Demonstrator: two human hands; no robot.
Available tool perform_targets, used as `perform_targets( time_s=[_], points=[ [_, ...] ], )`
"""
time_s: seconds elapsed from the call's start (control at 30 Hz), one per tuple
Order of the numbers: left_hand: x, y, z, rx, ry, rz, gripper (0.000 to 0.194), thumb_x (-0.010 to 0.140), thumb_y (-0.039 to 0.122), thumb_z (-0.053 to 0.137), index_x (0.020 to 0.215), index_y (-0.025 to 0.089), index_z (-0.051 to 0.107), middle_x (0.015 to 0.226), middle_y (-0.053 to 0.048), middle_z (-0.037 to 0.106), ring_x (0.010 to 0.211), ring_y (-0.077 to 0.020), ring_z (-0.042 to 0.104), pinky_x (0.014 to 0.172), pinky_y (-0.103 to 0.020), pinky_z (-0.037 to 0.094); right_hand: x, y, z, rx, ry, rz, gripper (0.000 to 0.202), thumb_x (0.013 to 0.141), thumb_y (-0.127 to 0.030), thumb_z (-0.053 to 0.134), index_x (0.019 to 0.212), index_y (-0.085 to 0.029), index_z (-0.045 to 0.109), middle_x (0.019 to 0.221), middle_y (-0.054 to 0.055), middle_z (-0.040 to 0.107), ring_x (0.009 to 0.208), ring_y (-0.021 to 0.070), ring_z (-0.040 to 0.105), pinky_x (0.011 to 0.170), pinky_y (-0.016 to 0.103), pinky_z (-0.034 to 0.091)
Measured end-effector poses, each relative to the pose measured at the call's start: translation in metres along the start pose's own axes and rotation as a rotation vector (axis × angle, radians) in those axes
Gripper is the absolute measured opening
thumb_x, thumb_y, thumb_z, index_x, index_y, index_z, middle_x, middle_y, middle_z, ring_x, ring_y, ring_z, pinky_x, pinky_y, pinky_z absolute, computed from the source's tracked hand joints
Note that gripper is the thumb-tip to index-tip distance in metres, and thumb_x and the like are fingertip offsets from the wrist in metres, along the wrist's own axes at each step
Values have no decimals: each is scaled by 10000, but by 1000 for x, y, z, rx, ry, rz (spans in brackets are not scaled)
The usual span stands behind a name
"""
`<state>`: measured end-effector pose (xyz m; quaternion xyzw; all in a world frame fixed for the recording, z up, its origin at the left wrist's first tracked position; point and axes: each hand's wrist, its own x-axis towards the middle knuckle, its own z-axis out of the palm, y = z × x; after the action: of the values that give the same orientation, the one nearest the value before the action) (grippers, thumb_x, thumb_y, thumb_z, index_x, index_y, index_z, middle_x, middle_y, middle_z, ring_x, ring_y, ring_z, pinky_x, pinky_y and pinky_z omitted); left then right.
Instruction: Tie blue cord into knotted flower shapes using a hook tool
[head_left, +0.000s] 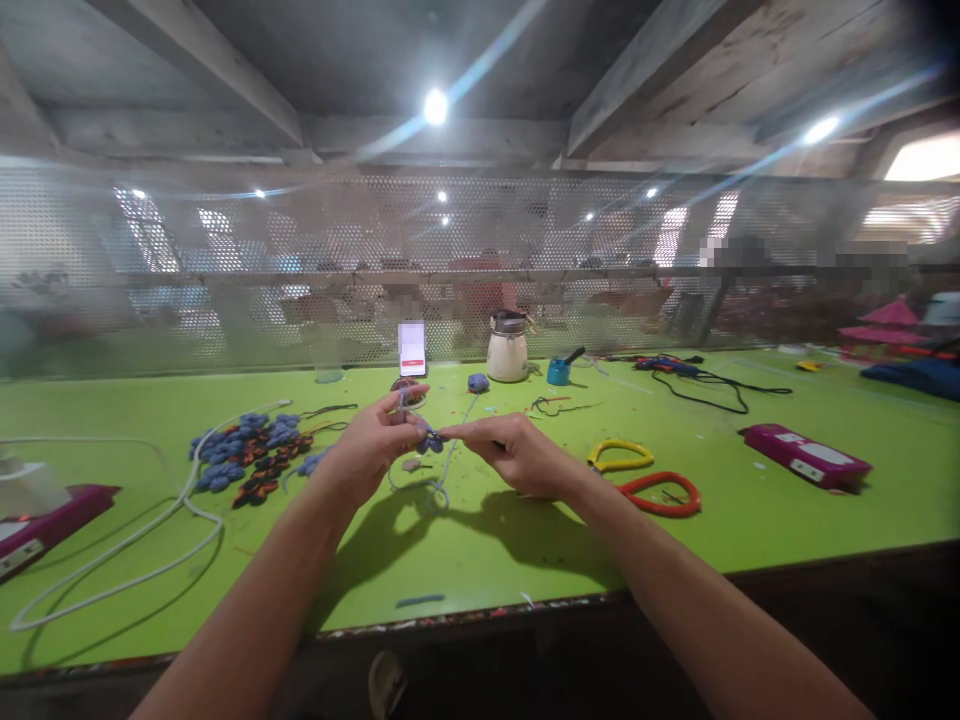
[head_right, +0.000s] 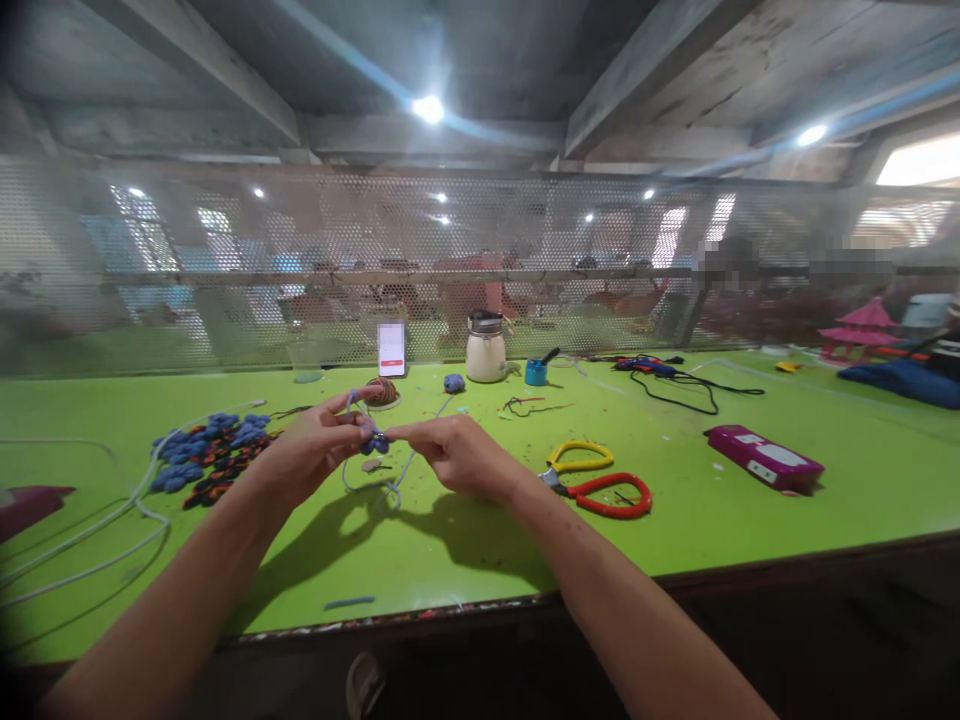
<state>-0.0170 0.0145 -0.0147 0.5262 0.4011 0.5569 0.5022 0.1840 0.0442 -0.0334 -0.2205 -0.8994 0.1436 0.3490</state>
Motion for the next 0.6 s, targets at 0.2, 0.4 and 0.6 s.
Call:
perform_targets(
  time_s=[0.2, 0.4, 0.6],
  points=[
    [1, -5, -3, 59, -78, 59, 576, 643, 139, 702, 1206, 138, 576, 669, 25, 544, 631, -127, 519, 629, -283, 382, 1, -3, 2, 212, 43, 43, 351, 853, -155, 488, 1142, -167, 686, 677, 14, 612, 557, 90, 390, 522, 209, 320],
    [2, -10, -2, 90, -105, 123, 467, 672, 166, 729, 1128, 145, 631, 681, 22, 559, 656, -116, 509, 646, -269, 375, 3, 3, 8, 481, 139, 177, 374, 842, -259, 527, 1162, -125, 670, 517, -59, 358, 480, 77, 263, 461, 224, 246],
    [-2, -7, 2, 36, -71, 149, 516, 622, 145, 764, 1124, 174, 645, 693, 26, 544, 649, -110, 500, 593, -246, 381, 2, 12, 10, 513, 171, 178, 387, 847, -276, 536, 1185, -132, 656, 528, -54, 385, 483, 81, 315, 474, 234, 292]
  ],
)
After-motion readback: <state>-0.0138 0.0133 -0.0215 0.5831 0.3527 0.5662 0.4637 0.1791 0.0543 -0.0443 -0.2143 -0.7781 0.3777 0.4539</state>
